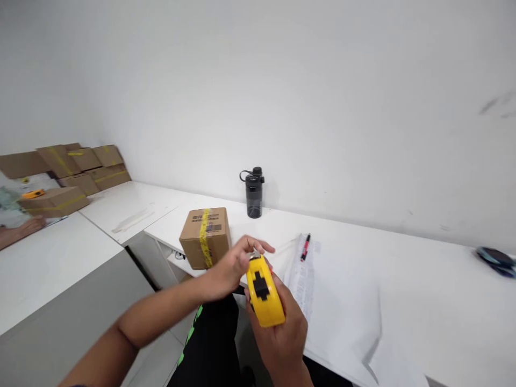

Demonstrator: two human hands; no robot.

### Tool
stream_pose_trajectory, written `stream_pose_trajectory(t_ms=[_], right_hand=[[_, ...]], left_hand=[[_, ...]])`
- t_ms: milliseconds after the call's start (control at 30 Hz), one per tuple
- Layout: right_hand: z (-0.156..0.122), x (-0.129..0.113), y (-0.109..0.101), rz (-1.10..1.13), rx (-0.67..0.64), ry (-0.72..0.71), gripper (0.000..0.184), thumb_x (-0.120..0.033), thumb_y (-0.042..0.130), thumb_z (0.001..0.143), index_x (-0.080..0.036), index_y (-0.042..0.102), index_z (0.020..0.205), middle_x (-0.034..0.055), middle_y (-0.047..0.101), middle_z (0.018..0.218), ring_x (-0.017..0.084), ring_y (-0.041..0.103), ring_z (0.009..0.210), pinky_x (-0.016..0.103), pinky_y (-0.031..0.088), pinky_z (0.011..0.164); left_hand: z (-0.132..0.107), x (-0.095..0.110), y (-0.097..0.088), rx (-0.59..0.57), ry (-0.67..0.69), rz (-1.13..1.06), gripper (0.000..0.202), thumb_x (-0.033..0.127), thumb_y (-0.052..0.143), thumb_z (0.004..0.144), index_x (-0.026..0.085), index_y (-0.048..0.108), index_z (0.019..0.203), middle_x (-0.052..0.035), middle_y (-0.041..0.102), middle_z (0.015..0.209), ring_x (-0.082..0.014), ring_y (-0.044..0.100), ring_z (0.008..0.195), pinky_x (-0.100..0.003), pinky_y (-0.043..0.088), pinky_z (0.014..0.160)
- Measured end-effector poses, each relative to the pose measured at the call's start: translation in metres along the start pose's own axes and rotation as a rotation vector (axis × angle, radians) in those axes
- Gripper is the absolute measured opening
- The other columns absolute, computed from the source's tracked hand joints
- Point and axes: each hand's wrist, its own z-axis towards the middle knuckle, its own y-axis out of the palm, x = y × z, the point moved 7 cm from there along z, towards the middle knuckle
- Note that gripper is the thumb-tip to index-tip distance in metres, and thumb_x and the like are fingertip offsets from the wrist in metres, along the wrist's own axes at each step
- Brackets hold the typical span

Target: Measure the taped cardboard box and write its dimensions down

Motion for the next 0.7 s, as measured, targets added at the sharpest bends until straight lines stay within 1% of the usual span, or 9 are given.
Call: stream_pose_trajectory(t_ms=[33, 133, 233, 333, 400, 467, 533, 633, 700], right_hand=[[-0.004, 0.006, -0.009, 0.023, 0.008, -0.007, 0.043, -0.051, 0.070, 0.075, -0.019, 0.062, 0.102, 0.0111, 0.073, 0.089, 0.028, 0.071, 0.080, 0.036, 0.056, 0.067], [-0.006, 0.020, -0.035, -0.052, -0.030, 0.007, 0.045, -0.052, 0.068, 0.076, -0.021, 0.061, 0.108, 0.0118, 0.072, 0.098, 0.030, 0.070, 0.091, 0.038, 0.056, 0.074], [0.014, 0.033, -0.063, -0.238, -0.199, 0.095, 0.065, -0.053, 0.062, 0.081, -0.021, 0.046, 0.136, 0.0100, 0.072, 0.102, 0.027, 0.070, 0.088, 0.037, 0.055, 0.072], [0.053, 0.051, -0.082, -0.424, -0.566, 0.147, 0.077, -0.053, 0.062, 0.081, -0.025, 0.033, 0.148, 0.0063, 0.072, 0.100, 0.023, 0.068, 0.077, 0.035, 0.053, 0.068], [0.086, 0.071, -0.083, -0.491, -0.789, 0.103, 0.057, -0.052, 0.052, 0.089, -0.029, 0.046, 0.141, 0.0063, 0.071, 0.111, 0.021, 0.067, 0.086, 0.033, 0.052, 0.074], [0.130, 0.101, -0.077, -0.681, -0.765, 0.053, 0.045, -0.041, 0.032, 0.100, -0.026, 0.051, 0.137, 0.0073, 0.072, 0.105, 0.020, 0.067, 0.089, 0.031, 0.049, 0.076], [0.167, 0.131, -0.057, -1.044, -0.695, -0.067, 0.048, -0.021, 0.028, 0.099, -0.023, 0.043, 0.145, 0.0121, 0.068, 0.111, 0.022, 0.066, 0.090, 0.031, 0.047, 0.073], [0.190, 0.168, -0.012, -1.095, -0.799, -0.187, 0.061, -0.004, 0.043, 0.086, -0.029, 0.049, 0.141, 0.0111, 0.066, 0.112, 0.021, 0.066, 0.085, 0.029, 0.043, 0.069], [0.191, 0.182, 0.000, -1.060, -0.849, -0.265, 0.057, -0.002, 0.047, 0.083, -0.031, 0.060, 0.130, 0.0087, 0.067, 0.108, 0.021, 0.063, 0.091, 0.028, 0.042, 0.073]], left_hand=[[-0.007, -0.018, 0.023, -0.056, -0.022, -0.167, 0.077, 0.084, 0.042, 0.072, 0.022, 0.056, 0.116, -0.0140, 0.060, 0.121, -0.0224, 0.062, 0.093, -0.036, 0.050, 0.079], [-0.005, -0.058, 0.071, -0.187, -0.028, -0.484, 0.087, 0.087, 0.047, 0.066, 0.021, 0.057, 0.121, -0.0158, 0.060, 0.125, -0.0281, 0.062, 0.106, -0.039, 0.050, 0.086], [0.035, -0.082, 0.084, -0.172, -0.051, -0.528, 0.078, 0.081, 0.055, 0.068, 0.014, 0.066, 0.105, -0.0134, 0.069, 0.098, -0.0236, 0.066, 0.087, -0.032, 0.051, 0.075], [0.101, -0.102, 0.073, -0.063, -0.090, -0.492, 0.068, 0.076, 0.060, 0.070, 0.011, 0.068, 0.089, -0.0080, 0.068, 0.078, -0.0171, 0.064, 0.069, -0.027, 0.049, 0.065], [0.144, -0.116, 0.060, -0.015, -0.108, -0.425, 0.066, 0.074, 0.065, 0.066, 0.011, 0.067, 0.086, -0.0059, 0.066, 0.073, -0.0155, 0.061, 0.066, -0.027, 0.049, 0.064], [0.177, -0.134, 0.036, 0.142, -0.095, -0.309, 0.061, 0.072, 0.066, 0.067, 0.012, 0.065, 0.079, -0.0033, 0.063, 0.068, -0.0134, 0.057, 0.061, -0.026, 0.046, 0.060], [0.194, -0.153, 0.009, 0.354, -0.067, -0.145, 0.053, 0.067, 0.069, 0.069, 0.014, 0.061, 0.075, -0.0011, 0.060, 0.068, -0.0123, 0.055, 0.064, -0.024, 0.044, 0.061], [0.198, -0.179, -0.021, 0.612, -0.080, 0.096, 0.048, 0.063, 0.067, 0.073, 0.016, 0.058, 0.076, -0.0001, 0.058, 0.072, -0.0130, 0.055, 0.069, -0.024, 0.044, 0.064], [0.198, -0.194, -0.030, 0.669, -0.105, 0.160, 0.046, 0.063, 0.062, 0.077, 0.017, 0.057, 0.079, -0.0006, 0.059, 0.075, -0.0143, 0.057, 0.072, -0.025, 0.045, 0.065]])
